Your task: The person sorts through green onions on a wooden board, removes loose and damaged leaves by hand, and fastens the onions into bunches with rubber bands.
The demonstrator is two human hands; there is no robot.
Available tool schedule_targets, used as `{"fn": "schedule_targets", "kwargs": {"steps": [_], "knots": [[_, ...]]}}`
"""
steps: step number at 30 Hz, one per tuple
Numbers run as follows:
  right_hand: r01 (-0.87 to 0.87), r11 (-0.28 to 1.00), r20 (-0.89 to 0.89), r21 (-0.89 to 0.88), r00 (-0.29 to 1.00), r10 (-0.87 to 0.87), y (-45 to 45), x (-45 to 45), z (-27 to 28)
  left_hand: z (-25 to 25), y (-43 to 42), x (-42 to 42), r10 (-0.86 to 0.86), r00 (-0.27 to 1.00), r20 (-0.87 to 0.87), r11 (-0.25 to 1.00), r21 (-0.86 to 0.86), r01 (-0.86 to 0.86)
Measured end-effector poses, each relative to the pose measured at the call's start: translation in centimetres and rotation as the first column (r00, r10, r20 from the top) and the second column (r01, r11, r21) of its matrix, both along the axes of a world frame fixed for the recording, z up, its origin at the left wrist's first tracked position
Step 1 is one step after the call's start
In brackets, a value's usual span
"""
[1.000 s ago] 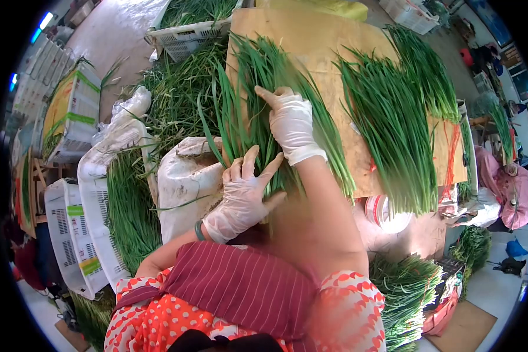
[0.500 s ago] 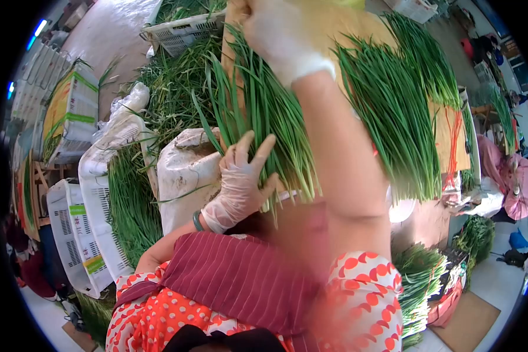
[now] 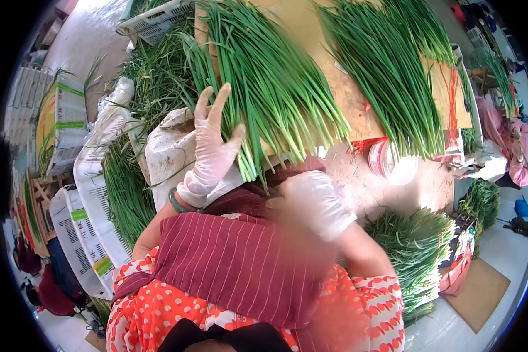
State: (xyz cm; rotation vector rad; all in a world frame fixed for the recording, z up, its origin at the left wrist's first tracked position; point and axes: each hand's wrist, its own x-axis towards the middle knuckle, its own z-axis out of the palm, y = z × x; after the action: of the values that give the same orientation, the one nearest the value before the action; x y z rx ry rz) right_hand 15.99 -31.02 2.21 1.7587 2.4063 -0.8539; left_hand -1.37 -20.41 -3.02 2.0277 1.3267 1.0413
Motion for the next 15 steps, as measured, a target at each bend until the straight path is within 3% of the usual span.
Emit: {"fn": "schedule_targets", "kwargs": {"steps": [6,11,15], "knots": [[0.239,0.971,-0.028,0.01,0.971,-0.238,0.0,-1.9,-2.9,0.5,0.0,-0.1,0.005,1.0,0.014,1.0,0.0,-0.005],[0.207,0.976,0.02,0.068,0.978,-0.209,-0.1,-2.9,-3.3,0.5,-0.3,-0.3,-0.003,0.999,0.037,1.0,0.02,0.003],[0.372,0.876,-0.125,0.307,0.928,-0.351,0.8,-2.9,-1.4,0.6,-0.7,-0.3,-0.027,1.0,-0.014,1.0,0.001,0.027]]}}
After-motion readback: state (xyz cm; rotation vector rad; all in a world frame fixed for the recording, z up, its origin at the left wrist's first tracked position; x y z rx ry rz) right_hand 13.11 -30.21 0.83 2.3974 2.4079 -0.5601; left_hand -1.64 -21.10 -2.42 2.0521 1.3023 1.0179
